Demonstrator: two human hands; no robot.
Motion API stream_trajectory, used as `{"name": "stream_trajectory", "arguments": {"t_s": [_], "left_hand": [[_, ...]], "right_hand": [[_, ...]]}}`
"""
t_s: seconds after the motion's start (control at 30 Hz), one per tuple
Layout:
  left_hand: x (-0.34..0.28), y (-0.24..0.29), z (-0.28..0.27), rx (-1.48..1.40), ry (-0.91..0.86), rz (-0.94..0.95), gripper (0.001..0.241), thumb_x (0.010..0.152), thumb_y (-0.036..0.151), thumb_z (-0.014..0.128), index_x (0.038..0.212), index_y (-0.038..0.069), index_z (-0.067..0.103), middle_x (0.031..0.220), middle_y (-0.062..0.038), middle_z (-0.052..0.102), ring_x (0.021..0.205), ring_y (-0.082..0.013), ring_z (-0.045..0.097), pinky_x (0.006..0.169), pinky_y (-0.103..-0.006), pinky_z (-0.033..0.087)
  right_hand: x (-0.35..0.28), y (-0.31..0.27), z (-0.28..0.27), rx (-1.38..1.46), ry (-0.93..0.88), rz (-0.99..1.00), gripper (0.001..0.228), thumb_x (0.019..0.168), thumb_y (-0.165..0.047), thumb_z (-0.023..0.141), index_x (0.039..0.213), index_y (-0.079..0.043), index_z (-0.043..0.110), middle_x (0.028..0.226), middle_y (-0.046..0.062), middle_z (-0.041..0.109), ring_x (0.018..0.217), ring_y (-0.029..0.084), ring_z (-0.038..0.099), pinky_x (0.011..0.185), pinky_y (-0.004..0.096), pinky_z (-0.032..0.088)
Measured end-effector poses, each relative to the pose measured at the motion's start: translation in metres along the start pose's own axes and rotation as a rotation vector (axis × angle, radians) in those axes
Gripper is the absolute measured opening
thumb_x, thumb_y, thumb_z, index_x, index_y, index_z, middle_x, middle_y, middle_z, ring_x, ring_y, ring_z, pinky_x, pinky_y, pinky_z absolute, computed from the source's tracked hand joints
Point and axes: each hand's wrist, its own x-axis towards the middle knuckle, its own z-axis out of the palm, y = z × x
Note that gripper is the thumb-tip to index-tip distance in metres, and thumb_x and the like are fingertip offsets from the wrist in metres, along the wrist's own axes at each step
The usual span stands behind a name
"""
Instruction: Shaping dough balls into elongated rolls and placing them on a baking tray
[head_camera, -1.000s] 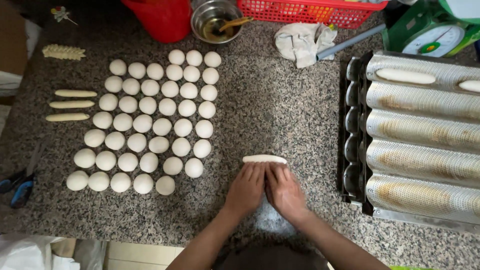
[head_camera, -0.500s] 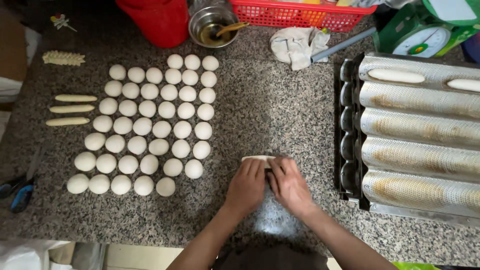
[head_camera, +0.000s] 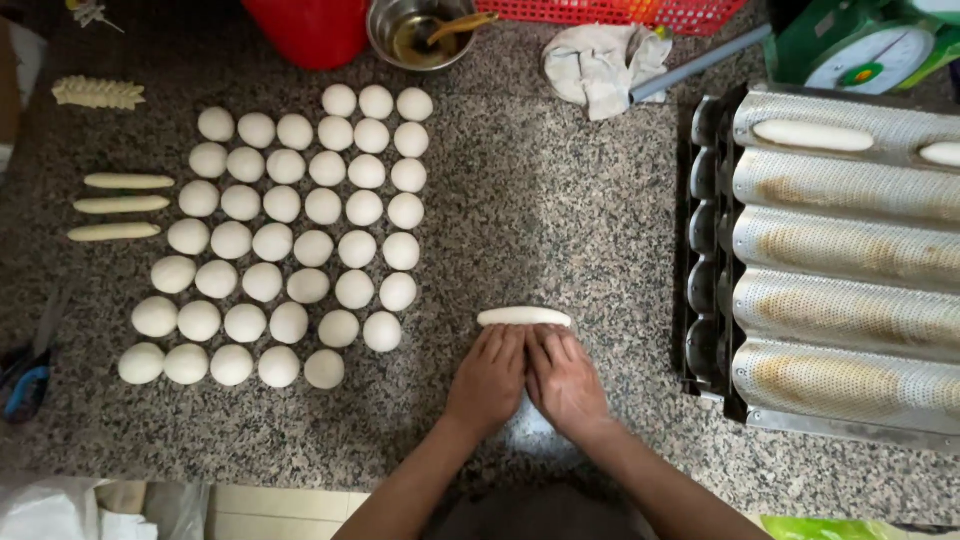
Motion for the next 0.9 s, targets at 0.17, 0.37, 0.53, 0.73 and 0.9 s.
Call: {"name": "stream_trajectory", "arguments": {"t_s": [0.17, 0.37, 0.53, 0.73, 0.9], "left_hand": [[0.005, -0.001, 0.0, 0.041, -0.006, 0.003, 0.056, 0.119, 0.015, 0.053, 0.162, -0.018, 0.068, 0.152, -0.032, 0.072, 0.145, -0.0514, 0.07, 0.134, -0.062, 0.054], [0.037, 0.0, -0.043, 0.059, -0.011, -0.041, 0.056, 0.12, 0.014, 0.053, 0.167, -0.015, 0.065, 0.15, -0.03, 0.07, 0.143, -0.0471, 0.07, 0.13, -0.0579, 0.055], [0.006, 0.005, -0.016, 0.093, -0.04, 0.004, 0.058, 0.116, 0.015, 0.052, 0.163, -0.016, 0.068, 0.148, -0.032, 0.072, 0.143, -0.0496, 0.07, 0.132, -0.0618, 0.053], [-0.005, 0.022, -0.021, 0.092, -0.082, 0.021, 0.059, 0.112, 0.015, 0.052, 0.157, -0.019, 0.07, 0.147, -0.033, 0.073, 0.137, -0.0499, 0.07, 0.13, -0.0624, 0.052], [0.03, 0.002, -0.046, -0.044, -0.2, -0.024, 0.033, 0.105, 0.012, 0.067, 0.127, -0.009, 0.08, 0.114, -0.023, 0.073, 0.106, -0.0441, 0.068, 0.081, -0.0578, 0.062]], "right_hand": [[0.005, 0.007, -0.004, 0.015, -0.092, 0.022, 0.057, 0.107, -0.033, 0.071, 0.158, -0.009, 0.08, 0.146, 0.009, 0.075, 0.139, 0.034, 0.07, 0.124, 0.047, 0.06], [0.016, 0.006, -0.03, 0.05, -0.07, 0.057, 0.051, 0.114, -0.034, 0.071, 0.157, -0.009, 0.079, 0.14, 0.009, 0.075, 0.138, 0.034, 0.07, 0.114, 0.046, 0.062], [-0.016, 0.008, 0.007, -0.025, -0.114, -0.016, 0.056, 0.112, -0.034, 0.07, 0.161, -0.007, 0.076, 0.149, 0.013, 0.073, 0.141, 0.038, 0.067, 0.122, 0.049, 0.058], [-0.025, -0.001, 0.004, -0.033, -0.137, -0.038, 0.06, 0.106, -0.027, 0.071, 0.161, -0.003, 0.075, 0.149, 0.016, 0.073, 0.144, 0.041, 0.068, 0.129, 0.052, 0.056], [-0.006, 0.0, -0.028, 0.157, -0.152, -0.019, 0.048, 0.111, -0.014, 0.072, 0.156, 0.003, 0.078, 0.14, 0.023, 0.08, 0.128, 0.043, 0.07, 0.116, 0.057, 0.064]]}}
